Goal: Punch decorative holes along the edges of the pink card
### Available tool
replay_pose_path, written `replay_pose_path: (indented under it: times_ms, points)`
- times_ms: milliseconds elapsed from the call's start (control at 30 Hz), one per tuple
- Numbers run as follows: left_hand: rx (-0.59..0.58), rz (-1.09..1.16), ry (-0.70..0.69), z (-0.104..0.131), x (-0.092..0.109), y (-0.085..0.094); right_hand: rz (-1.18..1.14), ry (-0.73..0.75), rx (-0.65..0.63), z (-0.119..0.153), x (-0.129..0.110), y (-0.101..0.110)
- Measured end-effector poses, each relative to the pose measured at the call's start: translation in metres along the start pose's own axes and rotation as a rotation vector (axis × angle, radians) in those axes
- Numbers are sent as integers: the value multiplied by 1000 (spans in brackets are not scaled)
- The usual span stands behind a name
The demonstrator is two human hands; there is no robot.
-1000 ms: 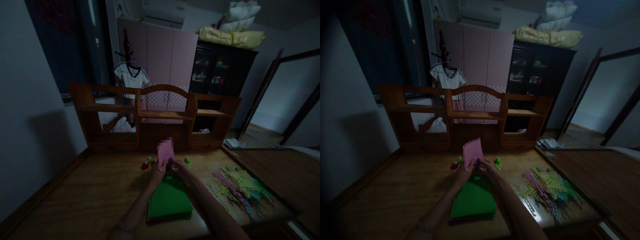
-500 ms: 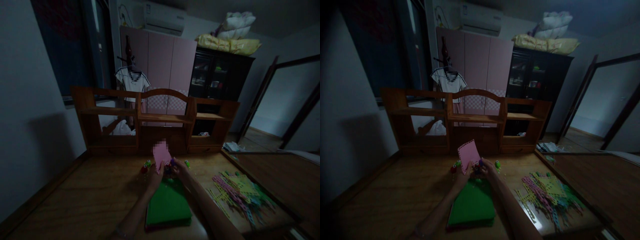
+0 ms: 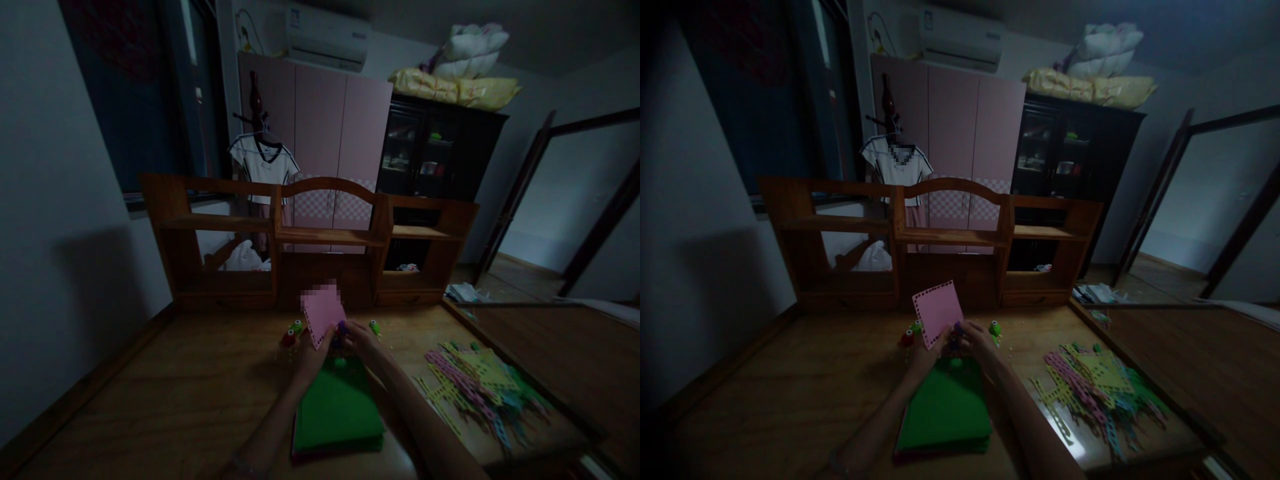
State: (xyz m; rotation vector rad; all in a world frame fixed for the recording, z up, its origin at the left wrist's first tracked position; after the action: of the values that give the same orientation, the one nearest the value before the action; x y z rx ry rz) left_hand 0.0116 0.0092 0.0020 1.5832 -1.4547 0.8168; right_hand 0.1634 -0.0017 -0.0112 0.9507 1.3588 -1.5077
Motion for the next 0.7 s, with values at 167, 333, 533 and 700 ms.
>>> replay_pose_path:
  times_ms: [167,333,533,700]
  points:
    - [-39,31,20,-1,2,0,-22,-45,-4,-4,2,-1]
    - [-11,86,35,-2,3,-1,-30,-41,-48,4,-4,-7]
    - [2,170,-3,-2,5,-2,-17,-32,-67,4,-3,-8]
    - [-22,138,-21,-1,4,-3,12,-32,-35,0,2,-3]
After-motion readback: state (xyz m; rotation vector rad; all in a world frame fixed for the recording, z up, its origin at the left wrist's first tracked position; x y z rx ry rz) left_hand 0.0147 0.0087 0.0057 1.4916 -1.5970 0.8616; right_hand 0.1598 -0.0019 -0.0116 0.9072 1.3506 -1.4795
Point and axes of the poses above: each hand's wrist, its own z-axis away from the middle knuckle, its own y-axis out of the back of the hand, x = y × z, the point moved 4 cm from there along -z, towards the middle knuckle, and after that the axes turned 9 degrees about -y, right-handed, at the moved point
